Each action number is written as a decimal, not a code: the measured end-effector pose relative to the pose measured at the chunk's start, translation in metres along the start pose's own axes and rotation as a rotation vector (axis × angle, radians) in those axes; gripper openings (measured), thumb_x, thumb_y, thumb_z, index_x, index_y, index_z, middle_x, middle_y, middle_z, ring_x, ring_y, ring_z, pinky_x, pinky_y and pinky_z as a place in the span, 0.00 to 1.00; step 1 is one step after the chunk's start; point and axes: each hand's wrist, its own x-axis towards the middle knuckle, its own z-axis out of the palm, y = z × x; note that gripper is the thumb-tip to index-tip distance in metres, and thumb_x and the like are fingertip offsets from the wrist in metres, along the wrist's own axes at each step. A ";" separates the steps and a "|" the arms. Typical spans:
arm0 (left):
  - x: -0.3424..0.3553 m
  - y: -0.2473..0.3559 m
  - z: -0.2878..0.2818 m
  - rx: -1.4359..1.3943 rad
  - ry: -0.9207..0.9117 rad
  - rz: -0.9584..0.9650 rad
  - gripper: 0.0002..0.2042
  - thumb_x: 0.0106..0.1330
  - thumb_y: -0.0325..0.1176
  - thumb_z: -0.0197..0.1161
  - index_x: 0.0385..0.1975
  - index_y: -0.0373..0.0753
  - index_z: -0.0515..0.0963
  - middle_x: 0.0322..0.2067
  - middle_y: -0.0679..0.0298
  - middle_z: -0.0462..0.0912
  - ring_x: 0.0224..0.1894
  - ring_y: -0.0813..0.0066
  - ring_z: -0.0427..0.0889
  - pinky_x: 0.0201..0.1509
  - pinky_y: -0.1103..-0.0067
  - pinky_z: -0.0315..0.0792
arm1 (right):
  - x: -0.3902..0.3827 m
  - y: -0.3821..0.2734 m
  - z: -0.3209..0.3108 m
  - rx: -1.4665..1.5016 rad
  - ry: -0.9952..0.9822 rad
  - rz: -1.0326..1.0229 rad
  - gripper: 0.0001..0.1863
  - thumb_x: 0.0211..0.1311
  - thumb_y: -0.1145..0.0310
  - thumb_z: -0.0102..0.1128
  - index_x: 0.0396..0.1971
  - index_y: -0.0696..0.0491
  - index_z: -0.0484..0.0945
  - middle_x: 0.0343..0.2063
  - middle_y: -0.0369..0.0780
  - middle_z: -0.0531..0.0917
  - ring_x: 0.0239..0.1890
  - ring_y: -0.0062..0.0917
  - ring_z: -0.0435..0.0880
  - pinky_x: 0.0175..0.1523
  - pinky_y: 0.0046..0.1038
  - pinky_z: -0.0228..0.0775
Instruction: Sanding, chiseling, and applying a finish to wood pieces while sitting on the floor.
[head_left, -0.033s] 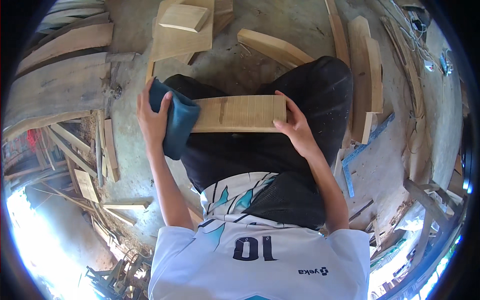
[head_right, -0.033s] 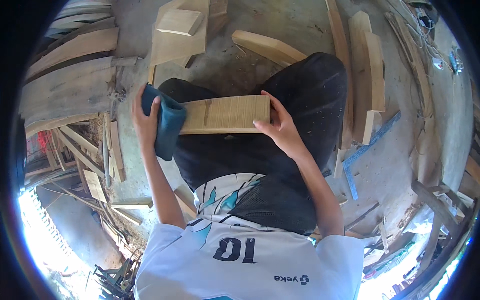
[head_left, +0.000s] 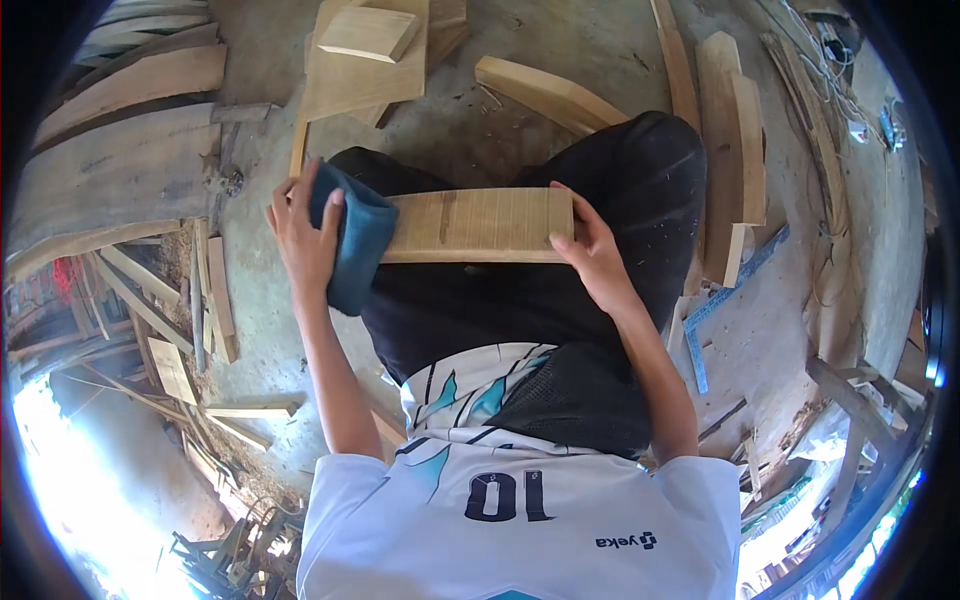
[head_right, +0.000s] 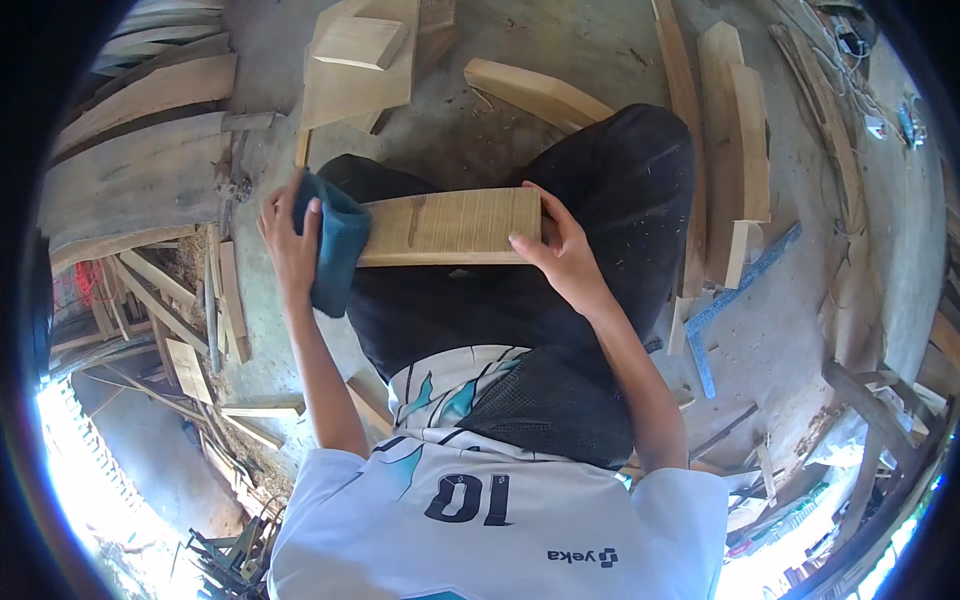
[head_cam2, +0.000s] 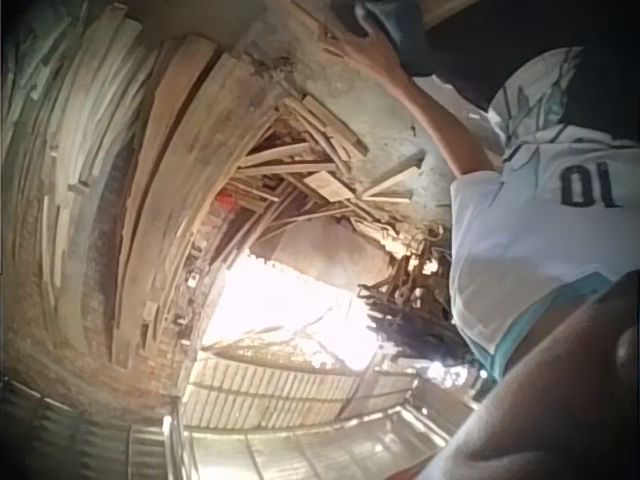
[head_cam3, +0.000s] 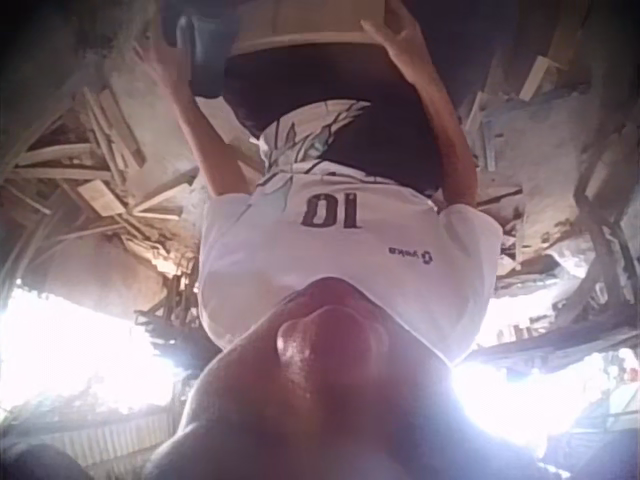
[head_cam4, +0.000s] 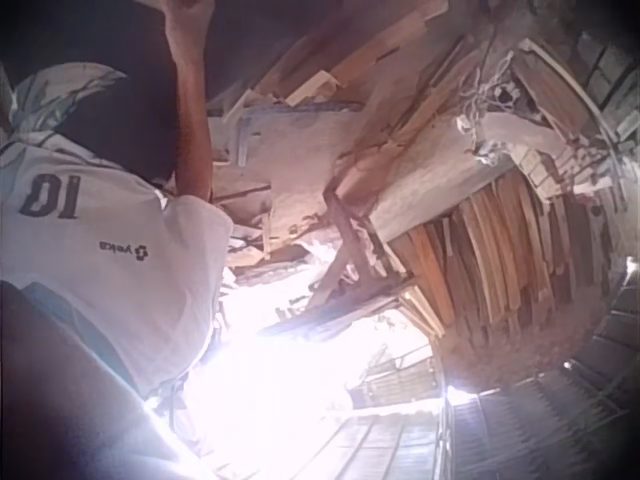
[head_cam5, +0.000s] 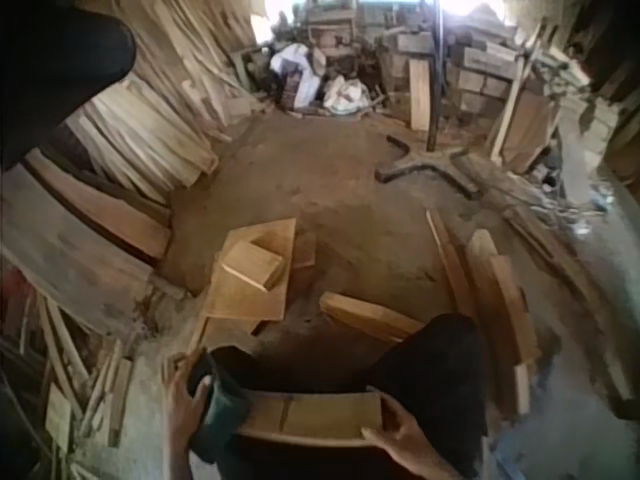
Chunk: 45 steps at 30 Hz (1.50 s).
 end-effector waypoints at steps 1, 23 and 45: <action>-0.005 -0.004 -0.002 0.223 -0.016 0.155 0.25 0.65 0.51 0.60 0.60 0.51 0.74 0.53 0.51 0.75 0.55 0.51 0.74 0.62 0.63 0.64 | 0.001 0.001 0.000 -0.040 0.043 0.029 0.37 0.60 0.71 0.64 0.68 0.56 0.58 0.56 0.41 0.73 0.60 0.24 0.71 0.63 0.26 0.64; 0.012 0.111 -0.058 -0.593 -0.038 0.515 0.41 0.35 0.42 0.73 0.60 0.50 0.73 0.44 0.55 0.77 0.45 0.55 0.76 0.50 0.65 0.67 | -0.020 -0.110 0.064 -0.358 -0.111 -0.734 0.62 0.34 0.66 0.85 0.68 0.56 0.50 0.62 0.47 0.67 0.63 0.33 0.70 0.66 0.37 0.63; 0.046 0.147 0.000 -1.114 0.194 0.331 0.27 0.65 0.39 0.61 0.63 0.36 0.67 0.64 0.52 0.69 0.69 0.57 0.64 0.73 0.63 0.51 | 0.098 -0.076 0.055 -0.588 -0.012 -0.744 0.40 0.49 0.80 0.70 0.63 0.55 0.59 0.52 0.47 0.77 0.57 0.34 0.77 0.61 0.34 0.69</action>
